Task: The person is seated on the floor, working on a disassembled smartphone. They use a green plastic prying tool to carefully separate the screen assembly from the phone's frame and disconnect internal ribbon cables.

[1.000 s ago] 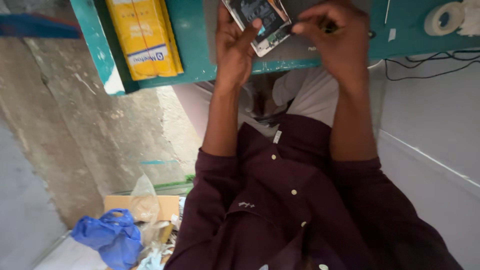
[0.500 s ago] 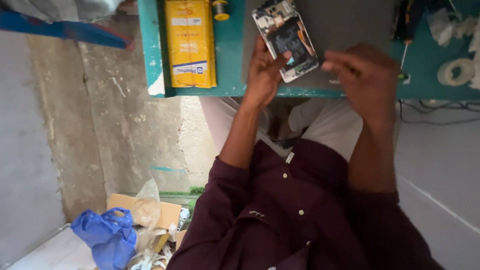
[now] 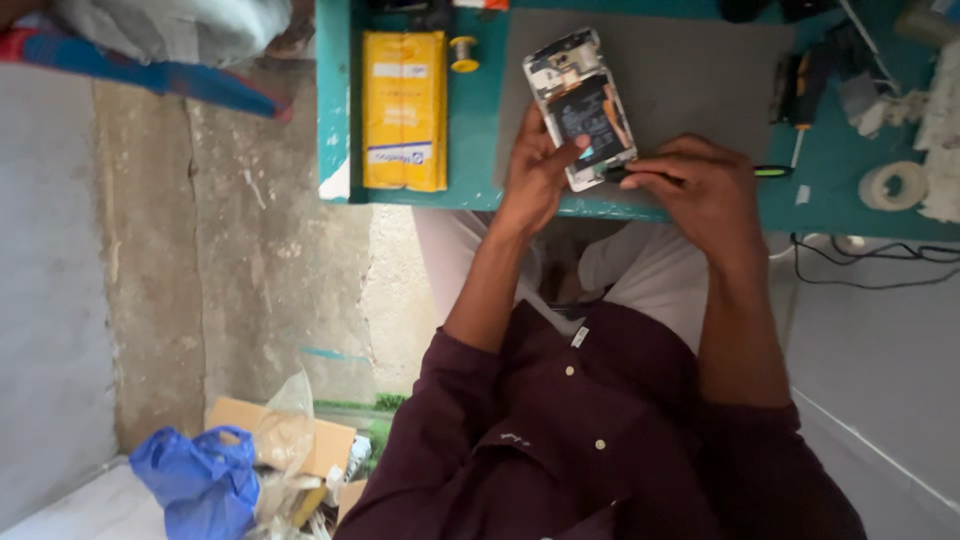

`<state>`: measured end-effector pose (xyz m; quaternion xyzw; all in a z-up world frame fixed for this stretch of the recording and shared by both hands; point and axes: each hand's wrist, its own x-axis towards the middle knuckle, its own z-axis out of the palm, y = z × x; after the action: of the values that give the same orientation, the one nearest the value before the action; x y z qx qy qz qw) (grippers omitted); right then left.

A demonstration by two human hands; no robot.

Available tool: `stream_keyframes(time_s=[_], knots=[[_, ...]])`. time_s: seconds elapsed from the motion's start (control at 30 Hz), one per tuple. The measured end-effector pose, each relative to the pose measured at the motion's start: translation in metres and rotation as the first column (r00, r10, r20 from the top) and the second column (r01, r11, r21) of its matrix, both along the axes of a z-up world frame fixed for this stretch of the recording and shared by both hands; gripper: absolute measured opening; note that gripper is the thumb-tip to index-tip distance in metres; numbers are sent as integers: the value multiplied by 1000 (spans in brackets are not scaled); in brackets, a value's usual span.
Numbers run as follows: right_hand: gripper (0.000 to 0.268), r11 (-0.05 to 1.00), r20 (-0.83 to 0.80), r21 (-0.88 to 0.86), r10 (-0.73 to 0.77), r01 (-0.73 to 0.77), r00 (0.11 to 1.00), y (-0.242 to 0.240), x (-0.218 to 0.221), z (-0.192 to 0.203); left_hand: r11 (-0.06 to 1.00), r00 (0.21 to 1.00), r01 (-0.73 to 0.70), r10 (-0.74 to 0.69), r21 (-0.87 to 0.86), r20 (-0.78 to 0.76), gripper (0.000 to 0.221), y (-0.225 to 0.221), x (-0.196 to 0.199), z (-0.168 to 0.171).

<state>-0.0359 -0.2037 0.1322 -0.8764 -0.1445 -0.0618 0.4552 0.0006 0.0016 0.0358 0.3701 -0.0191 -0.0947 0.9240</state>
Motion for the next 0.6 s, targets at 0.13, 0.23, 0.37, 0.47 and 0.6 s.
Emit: stream_keyframes(time_s=[0.13, 0.23, 0.37, 0.47, 0.6], knots=[[20, 999, -93, -15, -44, 43, 995, 2, 3, 3, 1000, 1000, 0, 0, -21, 14, 63, 1, -2, -5], [21, 997, 16, -45, 58, -58, 998, 11, 5, 7, 1000, 999, 25, -25, -16, -39, 67, 0, 4, -3], [20, 1000, -85, 4, 1, 0, 996, 14, 4, 6, 999, 999, 34, -34, -2, -21, 63, 0, 0, -4], [21, 999, -30, -20, 36, -37, 999, 12, 5, 3, 999, 999, 42, -42, -3, -14, 61, 1, 2, -2], [15, 999, -92, 42, 6, -2, 996, 3, 7, -1, 999, 999, 37, -37, 5, -8, 61, 0, 0, 1]])
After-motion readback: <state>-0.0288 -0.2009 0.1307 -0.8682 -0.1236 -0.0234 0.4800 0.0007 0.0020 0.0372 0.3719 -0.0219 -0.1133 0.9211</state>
